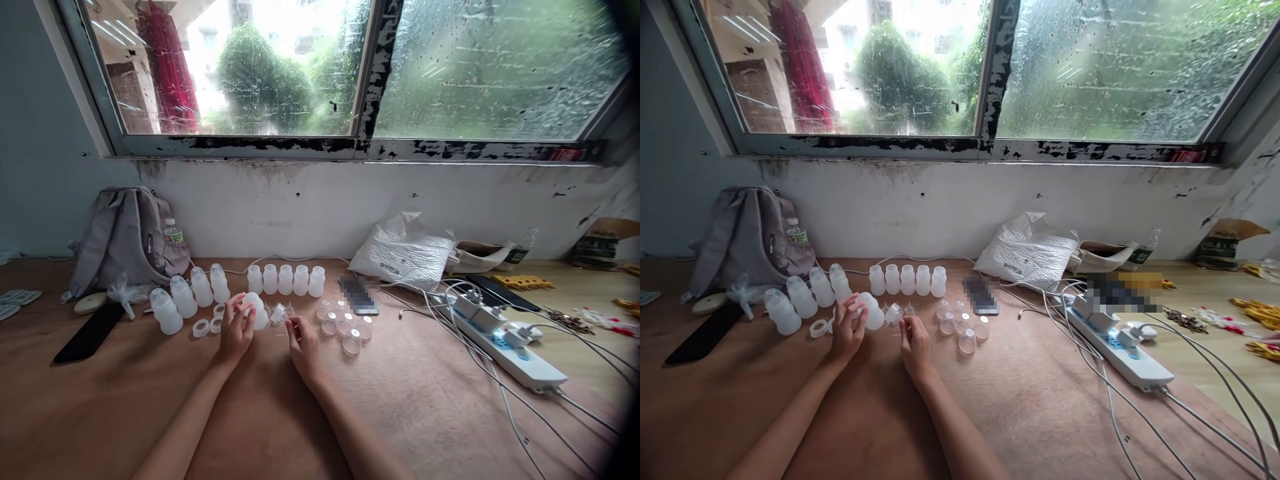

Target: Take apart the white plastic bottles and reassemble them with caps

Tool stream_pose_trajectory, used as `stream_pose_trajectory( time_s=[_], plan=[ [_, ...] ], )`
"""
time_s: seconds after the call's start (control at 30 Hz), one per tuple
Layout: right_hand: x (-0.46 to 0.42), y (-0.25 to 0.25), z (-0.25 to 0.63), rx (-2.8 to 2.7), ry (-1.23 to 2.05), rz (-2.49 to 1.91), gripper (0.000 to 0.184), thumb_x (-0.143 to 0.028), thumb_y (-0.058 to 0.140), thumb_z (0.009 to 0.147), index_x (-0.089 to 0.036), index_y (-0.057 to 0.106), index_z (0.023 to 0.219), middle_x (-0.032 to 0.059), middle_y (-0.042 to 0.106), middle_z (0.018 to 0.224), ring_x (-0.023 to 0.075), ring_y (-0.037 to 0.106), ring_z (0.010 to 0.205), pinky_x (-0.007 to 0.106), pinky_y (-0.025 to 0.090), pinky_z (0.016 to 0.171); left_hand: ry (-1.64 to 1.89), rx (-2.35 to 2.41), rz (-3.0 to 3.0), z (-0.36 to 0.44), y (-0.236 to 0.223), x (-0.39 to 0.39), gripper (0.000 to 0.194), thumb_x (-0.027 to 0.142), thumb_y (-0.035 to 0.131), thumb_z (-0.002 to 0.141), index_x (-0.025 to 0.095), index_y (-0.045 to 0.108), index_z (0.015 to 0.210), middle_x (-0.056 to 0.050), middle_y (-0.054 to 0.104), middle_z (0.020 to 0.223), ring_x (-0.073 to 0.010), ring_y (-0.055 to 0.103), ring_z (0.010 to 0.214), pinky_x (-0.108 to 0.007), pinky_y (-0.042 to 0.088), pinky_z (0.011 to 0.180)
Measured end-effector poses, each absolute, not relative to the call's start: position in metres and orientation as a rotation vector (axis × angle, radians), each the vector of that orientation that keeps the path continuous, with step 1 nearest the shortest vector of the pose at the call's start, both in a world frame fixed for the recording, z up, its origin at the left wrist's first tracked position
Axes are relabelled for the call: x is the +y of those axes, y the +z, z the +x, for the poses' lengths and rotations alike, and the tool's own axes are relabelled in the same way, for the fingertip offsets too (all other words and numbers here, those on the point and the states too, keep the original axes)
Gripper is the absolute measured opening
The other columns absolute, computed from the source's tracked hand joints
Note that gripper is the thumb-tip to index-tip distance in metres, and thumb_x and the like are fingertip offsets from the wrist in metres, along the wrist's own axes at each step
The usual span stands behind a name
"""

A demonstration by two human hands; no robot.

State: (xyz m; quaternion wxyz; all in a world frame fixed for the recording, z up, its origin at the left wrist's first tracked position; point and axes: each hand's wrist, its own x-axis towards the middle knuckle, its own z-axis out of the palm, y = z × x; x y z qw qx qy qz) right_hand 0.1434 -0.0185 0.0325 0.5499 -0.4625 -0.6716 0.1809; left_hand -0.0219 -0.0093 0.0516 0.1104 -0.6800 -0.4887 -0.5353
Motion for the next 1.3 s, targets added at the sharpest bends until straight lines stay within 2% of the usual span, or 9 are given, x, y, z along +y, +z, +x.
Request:
stream_pose_trajectory(
  time_s=[0.23,0.4,0.47,0.57,0.7,0.8,0.97,1.13,1.3],
  plan=[
    [-0.014,0.031,0.148,-1.532,0.457,-1.108,0.017,-0.026,0.039,0.083,-0.018,0.053,0.088,0.0044,0.058,0.077,0.0134,0.051,0.062,0.025,0.042,0.057,-1.63,-1.43,-2.384,-0.02,0.038,-0.022,0.018,0.024,0.042,0.082,0.023,0.05,0.099,-0.007,0.051,0.11,-0.0202,0.049,0.105,-0.038,0.04,0.09],
    [-0.015,0.032,0.147,-1.513,0.453,-1.124,0.018,-0.025,0.038,0.083,-0.019,0.053,0.09,0.0037,0.058,0.077,0.0124,0.051,0.059,0.024,0.041,0.054,-1.968,-1.636,-2.406,-0.016,0.03,-0.015,0.056,0.033,0.058,0.072,0.021,0.03,0.119,-0.012,0.047,0.119,-0.0214,0.05,0.106,-0.035,0.042,0.087],
    [-0.017,0.033,0.147,-1.504,0.447,-1.133,0.017,-0.025,0.038,0.083,-0.019,0.053,0.09,0.0034,0.057,0.076,0.0122,0.051,0.059,0.024,0.041,0.054,-1.956,-1.765,-2.424,-0.013,0.025,-0.012,0.064,0.035,0.062,0.068,0.02,0.028,0.12,-0.012,0.047,0.118,-0.0214,0.05,0.106,-0.033,0.042,0.086],
    [-0.018,0.035,0.147,-1.494,0.443,-1.135,0.017,-0.025,0.038,0.083,-0.018,0.052,0.09,0.0033,0.057,0.076,0.0121,0.051,0.059,0.024,0.041,0.054,-1.712,-1.885,-2.483,-0.01,0.022,-0.011,0.058,0.037,0.061,0.068,0.021,0.034,0.117,-0.009,0.052,0.11,-0.0203,0.053,0.099,-0.032,0.044,0.081],
    [-0.016,0.035,0.149,-1.477,0.447,-1.135,0.018,-0.025,0.037,0.084,-0.018,0.051,0.092,0.0035,0.057,0.078,0.0122,0.051,0.059,0.024,0.041,0.055,-1.491,-1.695,-2.471,-0.011,0.028,-0.015,0.049,0.035,0.058,0.071,0.023,0.041,0.115,-0.006,0.053,0.108,-0.02,0.052,0.098,-0.032,0.042,0.084],
    [-0.014,0.034,0.15,-1.485,0.441,-1.142,0.017,-0.025,0.037,0.084,-0.018,0.051,0.091,0.0037,0.057,0.078,0.0125,0.051,0.06,0.024,0.041,0.055,-1.439,-1.635,-2.402,-0.016,0.031,-0.016,0.052,0.033,0.059,0.07,0.022,0.04,0.117,-0.007,0.056,0.105,-0.021,0.052,0.098,-0.034,0.04,0.086],
    [-0.013,0.033,0.152,-1.535,0.438,-1.136,0.016,-0.025,0.037,0.084,-0.018,0.051,0.088,0.0036,0.056,0.078,0.012,0.05,0.06,0.023,0.041,0.056,-1.308,-1.51,-2.385,-0.022,0.029,-0.014,0.039,0.021,0.057,0.07,0.022,0.047,0.107,-0.005,0.058,0.104,-0.0221,0.051,0.1,-0.037,0.035,0.09],
    [-0.015,0.035,0.152,-1.56,0.445,-1.136,0.015,-0.027,0.038,0.083,-0.018,0.05,0.084,0.0014,0.054,0.07,0.0116,0.048,0.057,0.022,0.039,0.054,-1.295,-1.418,-2.368,-0.023,0.03,-0.014,0.042,0.015,0.054,0.069,0.022,0.046,0.109,-0.005,0.057,0.107,-0.0216,0.05,0.102,-0.037,0.035,0.089],
    [-0.017,0.04,0.152,-1.574,0.418,-1.165,0.023,-0.031,0.04,0.083,-0.019,0.044,0.064,-0.0032,0.044,0.057,0.0097,0.04,0.051,0.02,0.033,0.05,-1.288,-1.366,-2.398,-0.025,0.031,-0.014,0.042,0.014,0.054,0.069,0.022,0.045,0.109,-0.005,0.057,0.107,-0.0212,0.049,0.102,-0.038,0.035,0.09]
  ],
)
